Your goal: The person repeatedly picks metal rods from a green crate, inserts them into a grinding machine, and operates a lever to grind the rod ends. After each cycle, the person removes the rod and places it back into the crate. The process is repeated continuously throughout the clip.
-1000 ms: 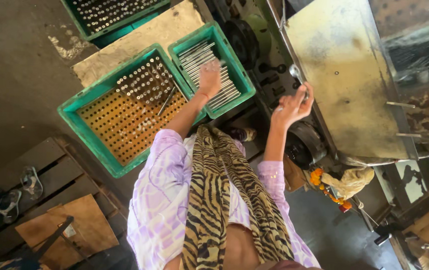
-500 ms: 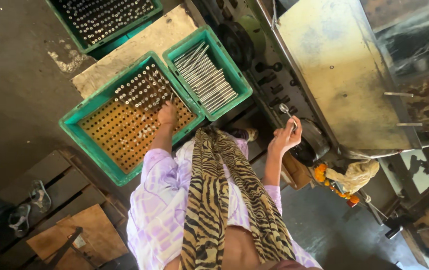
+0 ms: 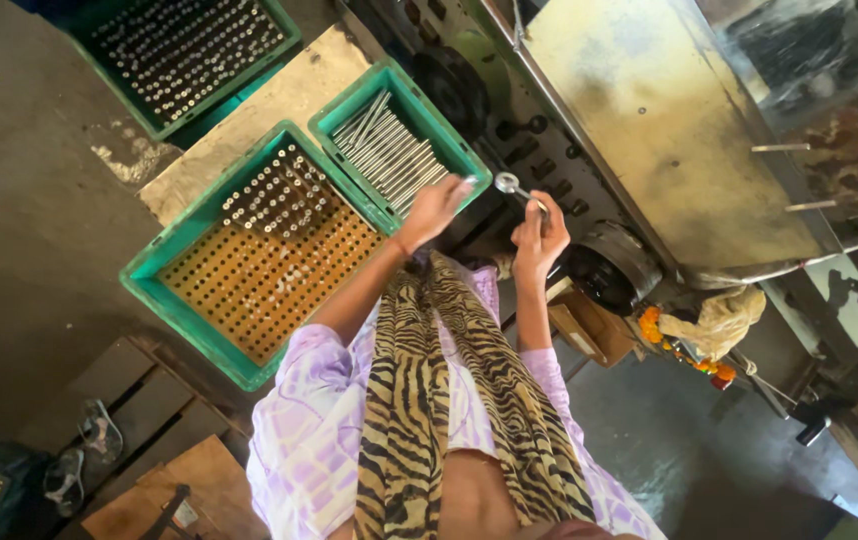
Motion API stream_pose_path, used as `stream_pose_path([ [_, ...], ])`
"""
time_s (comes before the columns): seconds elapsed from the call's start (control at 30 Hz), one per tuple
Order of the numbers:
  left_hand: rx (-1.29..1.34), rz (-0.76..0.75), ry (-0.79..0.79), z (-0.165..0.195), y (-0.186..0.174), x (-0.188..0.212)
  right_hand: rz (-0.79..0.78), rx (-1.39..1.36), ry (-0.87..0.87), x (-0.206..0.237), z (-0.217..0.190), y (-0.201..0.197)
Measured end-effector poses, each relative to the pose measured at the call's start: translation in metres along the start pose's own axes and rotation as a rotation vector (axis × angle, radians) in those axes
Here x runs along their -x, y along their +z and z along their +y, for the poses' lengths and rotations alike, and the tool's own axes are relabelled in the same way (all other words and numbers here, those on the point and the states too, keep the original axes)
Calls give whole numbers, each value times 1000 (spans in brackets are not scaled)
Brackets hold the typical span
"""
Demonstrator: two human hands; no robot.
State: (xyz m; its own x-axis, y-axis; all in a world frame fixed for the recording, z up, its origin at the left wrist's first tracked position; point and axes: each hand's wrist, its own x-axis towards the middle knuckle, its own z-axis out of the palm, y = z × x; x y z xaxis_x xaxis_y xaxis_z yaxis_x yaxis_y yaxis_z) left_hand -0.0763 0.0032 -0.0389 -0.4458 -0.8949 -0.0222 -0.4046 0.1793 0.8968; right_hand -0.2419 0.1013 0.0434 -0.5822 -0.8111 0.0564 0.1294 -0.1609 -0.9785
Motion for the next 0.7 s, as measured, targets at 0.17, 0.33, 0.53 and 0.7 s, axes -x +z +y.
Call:
stream_pose_path([
  [0.17,731,-77,181,68,10,-6,-5,-109,41,-6,-17,11],
  [0.33,1038,-229,-46,95,17,-3,7,426,-282,2,-23,-1],
  [0.53,683,-46,395,96,22,6,29,-160,291,13,-18,-25],
  [0.7,-157,-141,933,90,-19,-3,-131,-429,956,9,-20,-56],
])
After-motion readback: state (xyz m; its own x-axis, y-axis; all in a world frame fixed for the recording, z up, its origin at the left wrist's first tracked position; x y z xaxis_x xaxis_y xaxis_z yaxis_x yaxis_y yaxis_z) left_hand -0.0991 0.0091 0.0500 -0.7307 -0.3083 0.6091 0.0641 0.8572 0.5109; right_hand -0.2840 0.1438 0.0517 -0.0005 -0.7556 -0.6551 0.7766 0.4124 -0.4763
